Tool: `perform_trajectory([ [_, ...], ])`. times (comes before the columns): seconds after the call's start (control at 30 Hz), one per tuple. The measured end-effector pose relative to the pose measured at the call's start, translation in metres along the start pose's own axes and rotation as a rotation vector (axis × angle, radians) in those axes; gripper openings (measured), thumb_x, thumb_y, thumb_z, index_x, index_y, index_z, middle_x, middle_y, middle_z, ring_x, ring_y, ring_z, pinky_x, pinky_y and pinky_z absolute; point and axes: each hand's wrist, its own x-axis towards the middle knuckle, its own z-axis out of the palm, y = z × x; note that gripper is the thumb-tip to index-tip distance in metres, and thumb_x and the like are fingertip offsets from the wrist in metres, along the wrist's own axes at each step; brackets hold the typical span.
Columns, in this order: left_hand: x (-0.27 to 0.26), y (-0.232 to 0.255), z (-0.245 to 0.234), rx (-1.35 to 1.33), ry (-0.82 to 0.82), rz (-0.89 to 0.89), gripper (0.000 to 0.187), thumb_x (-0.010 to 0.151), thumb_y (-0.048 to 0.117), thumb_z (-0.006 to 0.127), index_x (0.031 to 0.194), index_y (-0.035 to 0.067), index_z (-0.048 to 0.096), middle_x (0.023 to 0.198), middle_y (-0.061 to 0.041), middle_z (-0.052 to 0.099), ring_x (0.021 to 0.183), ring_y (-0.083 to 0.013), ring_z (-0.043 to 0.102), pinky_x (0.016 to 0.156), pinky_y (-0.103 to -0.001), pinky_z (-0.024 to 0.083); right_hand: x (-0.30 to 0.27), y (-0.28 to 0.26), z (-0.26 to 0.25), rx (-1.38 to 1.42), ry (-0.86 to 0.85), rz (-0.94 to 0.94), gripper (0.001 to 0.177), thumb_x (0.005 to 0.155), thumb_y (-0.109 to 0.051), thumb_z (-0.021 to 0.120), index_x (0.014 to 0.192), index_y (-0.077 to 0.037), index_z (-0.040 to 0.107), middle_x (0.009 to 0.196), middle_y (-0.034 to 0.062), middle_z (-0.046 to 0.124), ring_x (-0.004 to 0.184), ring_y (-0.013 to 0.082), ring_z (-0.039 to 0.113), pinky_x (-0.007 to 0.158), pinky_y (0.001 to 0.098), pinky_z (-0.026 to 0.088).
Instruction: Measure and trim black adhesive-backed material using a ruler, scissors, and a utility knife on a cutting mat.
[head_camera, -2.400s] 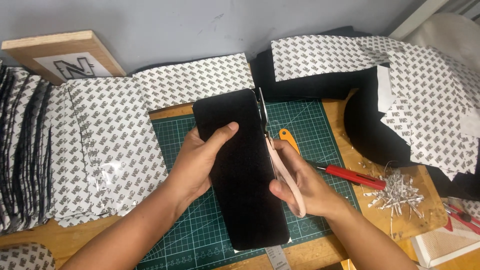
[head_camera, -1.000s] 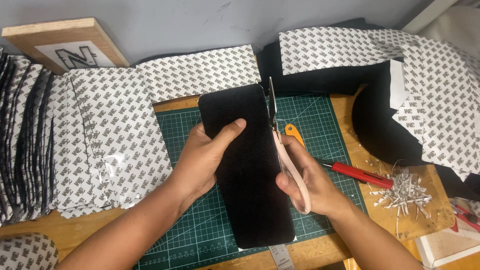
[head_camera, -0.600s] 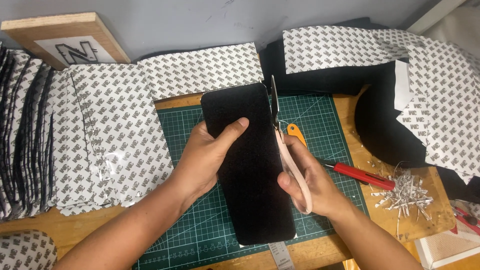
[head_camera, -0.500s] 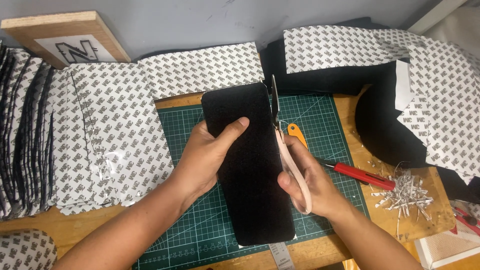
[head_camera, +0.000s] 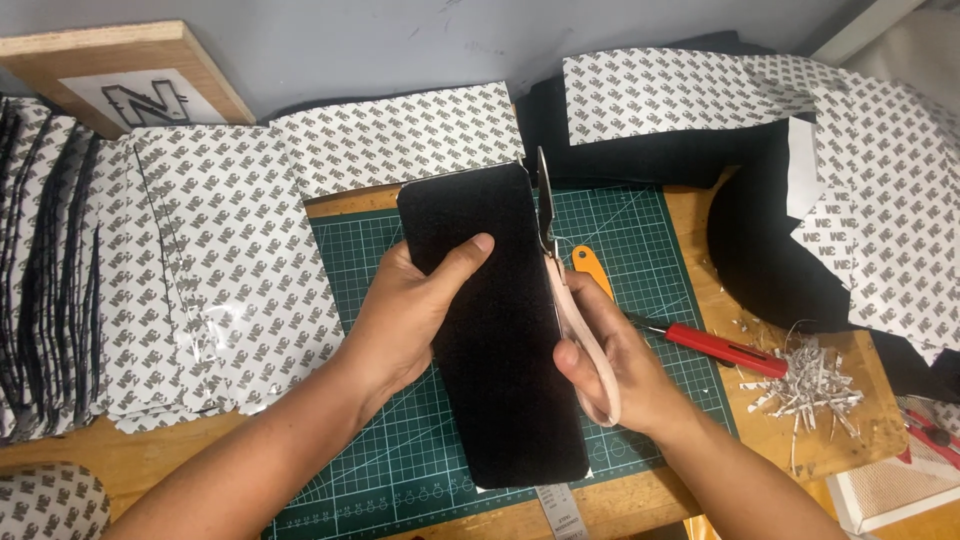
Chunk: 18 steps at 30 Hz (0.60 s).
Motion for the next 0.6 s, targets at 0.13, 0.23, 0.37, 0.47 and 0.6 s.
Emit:
perform_trajectory([
  [0.13, 0.001, -0.002, -0.001, 0.011, -0.007, 0.010, 0.032, 0.091, 0.018, 0.076, 0.116, -0.001, 0.075, 0.094, -0.013, 0.073, 0.087, -0.0210, 0.067, 0.076, -0.051, 0.064, 0.000, -0.003, 0.002, 0.000, 0.006, 0.004, 0.062, 0.087, -0.042, 0.068, 0.132, -0.001, 0.062, 0.079, 0.0094, 0.057, 0.070, 0.0169, 0.044, 0.054, 0.0301, 0.034],
  [0.23, 0.002, -0.002, 0.000, 0.006, -0.007, 0.009, 0.030, 0.091, 0.018, 0.076, 0.114, 0.000, 0.076, 0.094, -0.013, 0.073, 0.087, -0.0209, 0.068, 0.075, -0.049, 0.064, 0.000, -0.001, 0.002, 0.030, 0.011, 0.001, 0.061, 0.087, -0.042, 0.067, 0.132, -0.002, 0.062, 0.080, 0.0067, 0.055, 0.072, 0.0157, 0.044, 0.056, 0.0290, 0.033],
  [0.37, 0.004, -0.004, 0.000, 0.009, -0.001, -0.006, 0.031, 0.090, 0.019, 0.077, 0.114, 0.000, 0.076, 0.095, -0.013, 0.074, 0.090, -0.0220, 0.069, 0.079, -0.050, 0.064, -0.001, -0.006, 0.003, 0.012, 0.018, 0.019, 0.059, 0.090, -0.043, 0.064, 0.133, -0.004, 0.062, 0.079, 0.0052, 0.053, 0.073, 0.0154, 0.043, 0.058, 0.0294, 0.034],
  [0.47, 0.002, -0.003, 0.003, 0.002, -0.001, -0.011, 0.031, 0.090, 0.019, 0.077, 0.113, -0.001, 0.075, 0.095, -0.013, 0.073, 0.090, -0.0221, 0.069, 0.079, -0.050, 0.064, -0.002, -0.006, 0.004, 0.014, 0.019, 0.021, 0.058, 0.090, -0.044, 0.063, 0.132, -0.004, 0.062, 0.078, 0.0038, 0.051, 0.073, 0.0146, 0.042, 0.058, 0.0285, 0.033],
  [0.6, 0.003, -0.006, 0.003, 0.000, 0.002, -0.013, 0.031, 0.089, 0.020, 0.078, 0.113, 0.000, 0.075, 0.096, -0.013, 0.073, 0.091, -0.0221, 0.068, 0.080, -0.050, 0.063, -0.002, -0.006, 0.005, 0.017, 0.019, 0.020, 0.056, 0.091, -0.045, 0.062, 0.130, -0.005, 0.062, 0.078, 0.0026, 0.048, 0.073, 0.0138, 0.041, 0.058, 0.0280, 0.032],
])
